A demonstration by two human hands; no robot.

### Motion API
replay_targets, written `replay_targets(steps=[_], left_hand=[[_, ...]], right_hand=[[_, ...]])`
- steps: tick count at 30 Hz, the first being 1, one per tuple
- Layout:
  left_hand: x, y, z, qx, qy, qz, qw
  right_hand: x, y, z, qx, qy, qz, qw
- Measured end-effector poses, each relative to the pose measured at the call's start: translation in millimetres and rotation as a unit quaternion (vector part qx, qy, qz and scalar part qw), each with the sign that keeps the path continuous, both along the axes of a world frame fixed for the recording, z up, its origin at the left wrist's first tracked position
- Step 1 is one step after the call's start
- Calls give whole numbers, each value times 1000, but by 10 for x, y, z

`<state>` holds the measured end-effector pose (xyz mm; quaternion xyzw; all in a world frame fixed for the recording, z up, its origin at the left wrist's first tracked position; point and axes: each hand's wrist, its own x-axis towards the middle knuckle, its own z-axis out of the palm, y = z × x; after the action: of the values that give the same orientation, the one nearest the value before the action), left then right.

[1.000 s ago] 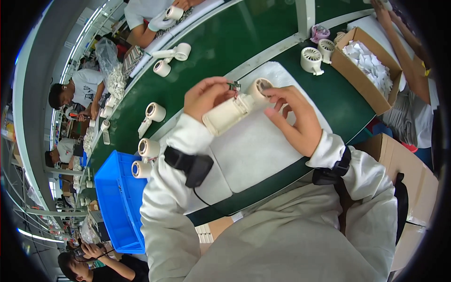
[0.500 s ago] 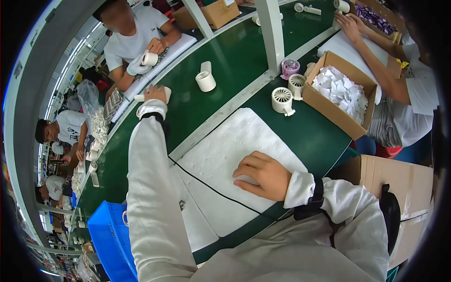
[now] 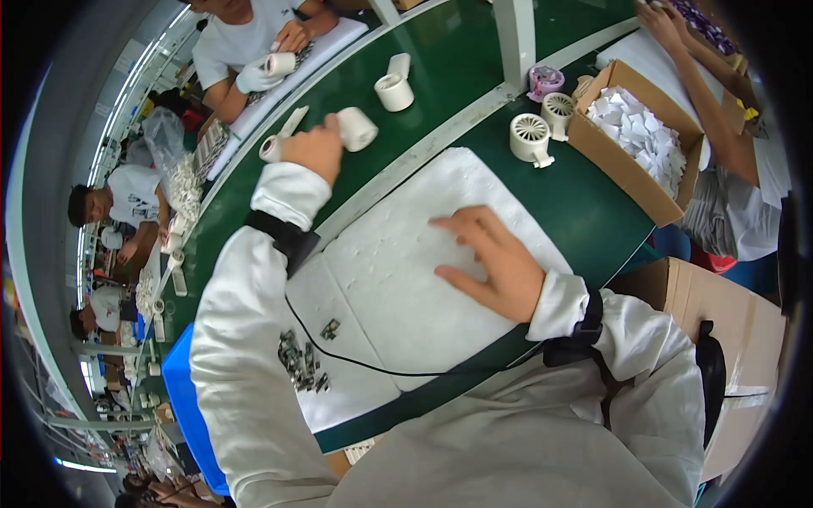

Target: The person connects a wire to a circuit board by hand, presses the board into a fan housing, and then inserts a fan motor into the assembly. This process of assembling the handheld fan components is repeated multiple times.

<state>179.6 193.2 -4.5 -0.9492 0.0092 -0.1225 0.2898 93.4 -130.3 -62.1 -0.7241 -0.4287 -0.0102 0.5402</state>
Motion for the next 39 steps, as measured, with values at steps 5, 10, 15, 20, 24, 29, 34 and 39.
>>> replay_targets(steps=[5,10,15,20,24,29,34,39], left_hand=[[-1265,-1154,-183,-174,9,-54,983],[-2070,-1588,-197,-324,73,-102,938],[-2360,-1562,-160,-413,19,-167,895],[-2547,-1380,-191,-531,67,-131,835],[-2512,-1460,-237,-521,88,-53,847],[-2442,-1564,-334,-359,59,-50,930],[-2374,-1673,-114,-248,111,-92,958],[-2418,-1610,-10,-201,139,-114,963]], right_hand=[[-60,27,-20,66,25,-72,995],[-32,-12,-94,22,77,4,997],[128,-86,3,16,157,136,978],[222,-234,80,9,17,236,972],[128,-242,164,-12,-214,147,966],[-344,-207,343,-56,-227,45,971],[-476,-107,114,-141,-124,62,980],[-356,-159,154,-170,-91,118,974]])
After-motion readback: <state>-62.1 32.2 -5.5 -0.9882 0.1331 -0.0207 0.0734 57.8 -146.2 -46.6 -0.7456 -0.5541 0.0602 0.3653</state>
